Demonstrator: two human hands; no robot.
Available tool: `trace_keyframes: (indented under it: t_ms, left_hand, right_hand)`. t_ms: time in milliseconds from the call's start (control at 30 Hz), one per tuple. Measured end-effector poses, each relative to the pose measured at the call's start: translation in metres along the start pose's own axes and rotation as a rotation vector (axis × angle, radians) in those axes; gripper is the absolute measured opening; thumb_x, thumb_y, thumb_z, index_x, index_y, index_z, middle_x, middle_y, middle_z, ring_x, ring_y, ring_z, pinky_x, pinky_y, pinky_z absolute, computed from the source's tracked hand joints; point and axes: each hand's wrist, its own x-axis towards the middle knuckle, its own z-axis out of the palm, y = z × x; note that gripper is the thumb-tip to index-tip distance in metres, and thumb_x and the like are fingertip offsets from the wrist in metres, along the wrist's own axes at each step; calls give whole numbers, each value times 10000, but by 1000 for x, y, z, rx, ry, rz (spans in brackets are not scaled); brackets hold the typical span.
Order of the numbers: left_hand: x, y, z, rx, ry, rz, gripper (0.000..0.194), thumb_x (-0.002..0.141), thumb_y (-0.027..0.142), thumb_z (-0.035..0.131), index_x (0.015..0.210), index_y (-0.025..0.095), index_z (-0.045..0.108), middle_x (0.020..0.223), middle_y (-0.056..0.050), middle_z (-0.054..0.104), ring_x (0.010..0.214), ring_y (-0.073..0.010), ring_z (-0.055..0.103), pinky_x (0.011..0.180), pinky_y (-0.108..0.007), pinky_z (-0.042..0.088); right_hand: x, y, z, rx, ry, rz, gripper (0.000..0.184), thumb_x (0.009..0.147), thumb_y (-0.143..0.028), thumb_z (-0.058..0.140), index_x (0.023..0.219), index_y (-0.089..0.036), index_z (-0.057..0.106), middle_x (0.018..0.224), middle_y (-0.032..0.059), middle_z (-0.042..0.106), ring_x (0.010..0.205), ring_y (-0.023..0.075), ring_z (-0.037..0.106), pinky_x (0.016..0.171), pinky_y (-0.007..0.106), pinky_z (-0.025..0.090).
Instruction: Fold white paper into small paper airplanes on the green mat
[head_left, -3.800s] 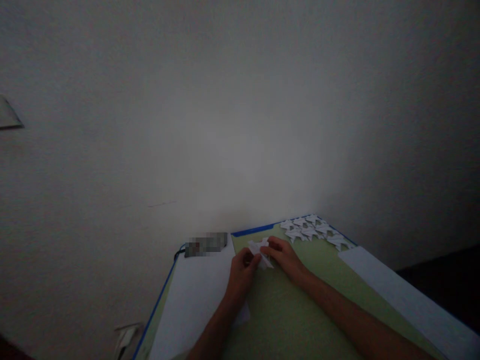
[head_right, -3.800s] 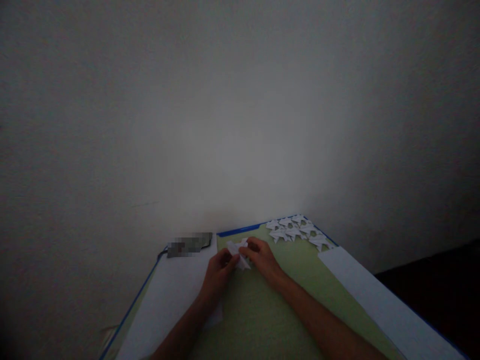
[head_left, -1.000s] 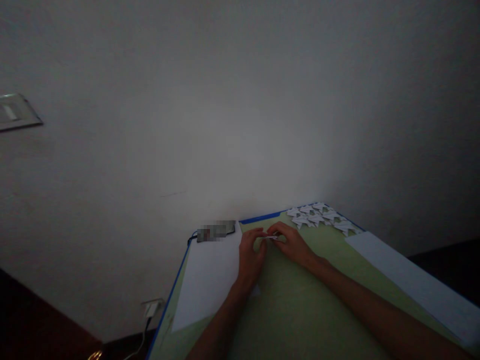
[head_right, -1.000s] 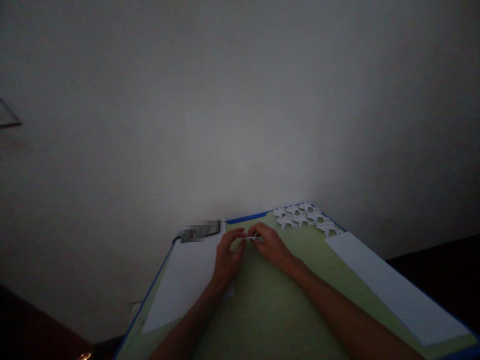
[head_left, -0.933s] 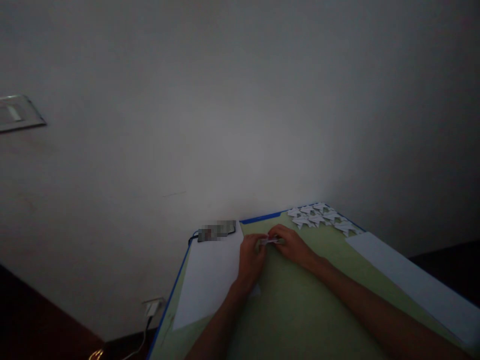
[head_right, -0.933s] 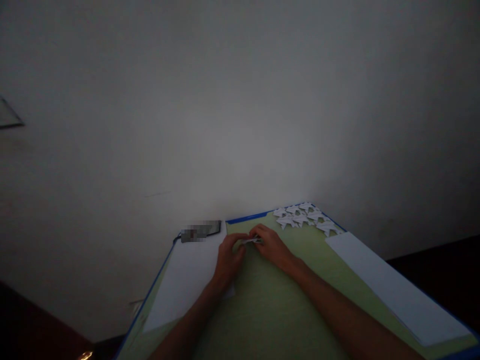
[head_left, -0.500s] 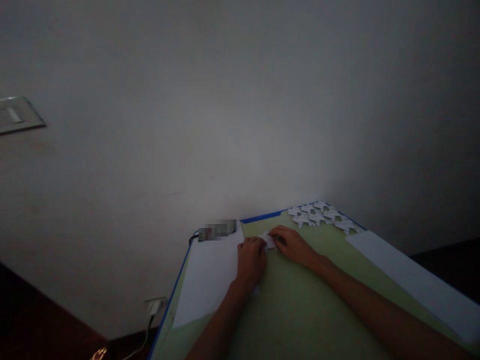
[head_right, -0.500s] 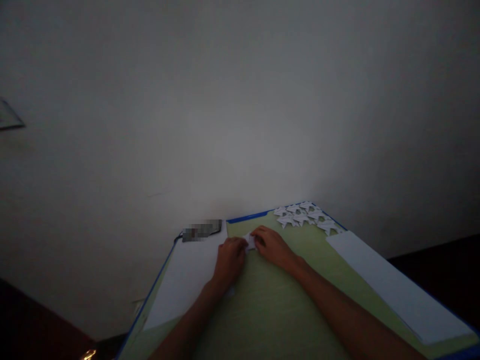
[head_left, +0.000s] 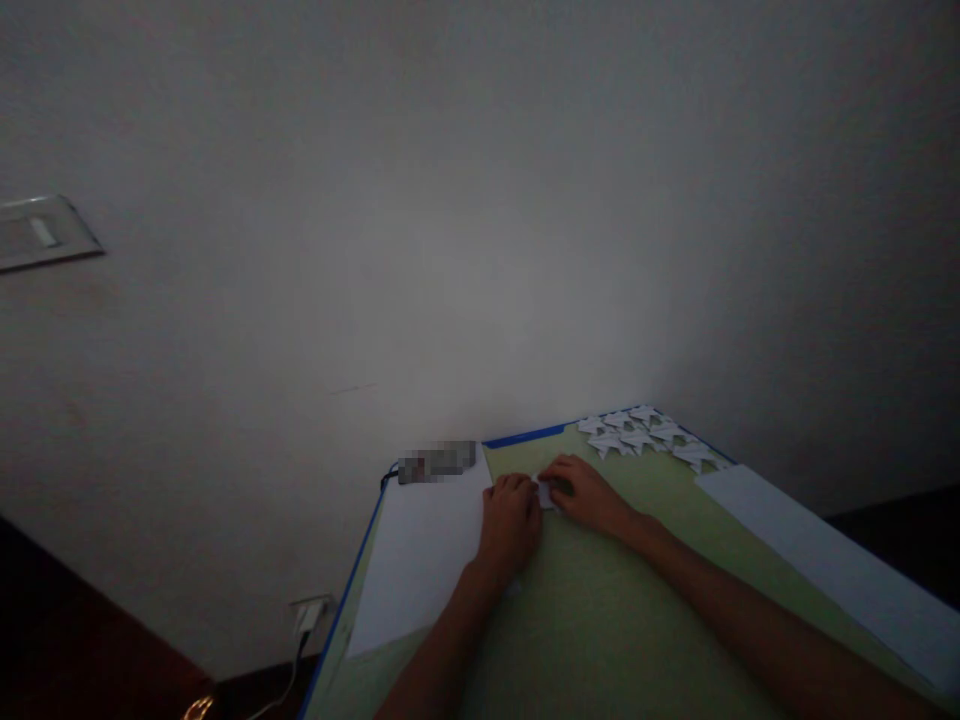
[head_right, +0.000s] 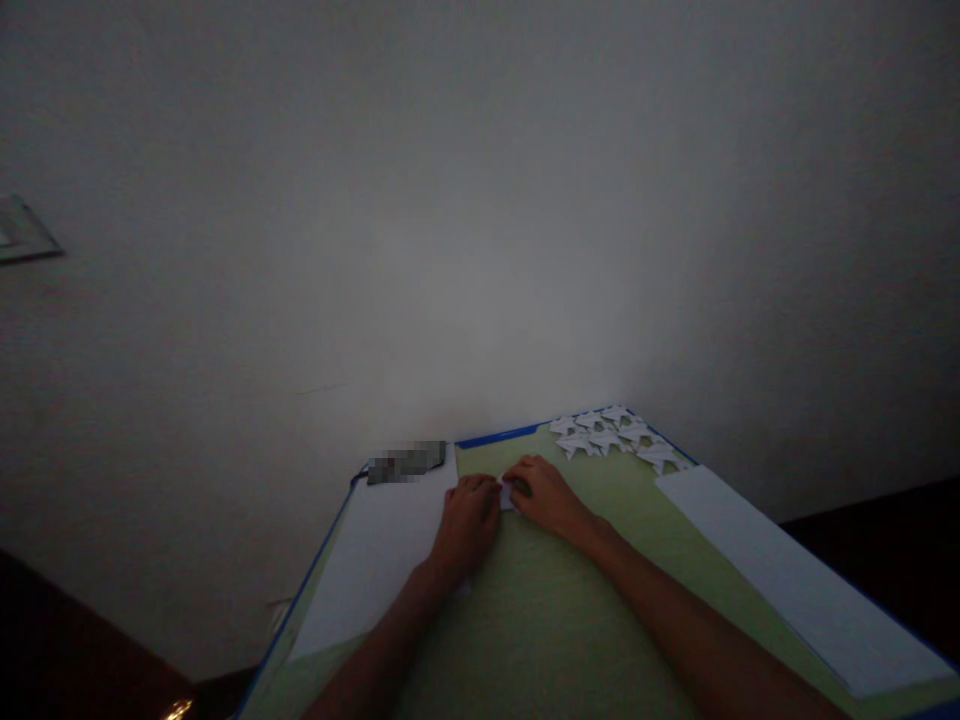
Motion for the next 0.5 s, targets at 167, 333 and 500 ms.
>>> trace_keyframes:
  t_ms: [167,333,500]
  left_hand:
    - [1,2,0,-23,-37,12,269,985,127,471,1175,192,650,1254,-72,717,1215,-227,610,1017,-416,399]
    - [1,2,-1,-3,-34,12,258,977,130,472,1157,184,648,1220,-80,724,1193,-237,619,1001,-419,409]
    - [0,0,0,-16,-22,10,259,967,131,488,1158,187,654,1221,-80,727,1199,-242,621,997,-423,411]
  right_hand:
    - [-2,1,4,-94,-24,29,354,873,-118,584,1183,-147,754,1142,136,661,1113,261,564,1020,389,438]
    - [-1,-2,5,-183,-64,76,389,921,-168,559,1279,-156,711,1211,139,642,1160,274,538,1038,414,417]
    - [-2,-5,-2,-250,-114,113,379,976,-243,538,1317,-226,701,1243,134,620,1191,290,524,1007,447,399]
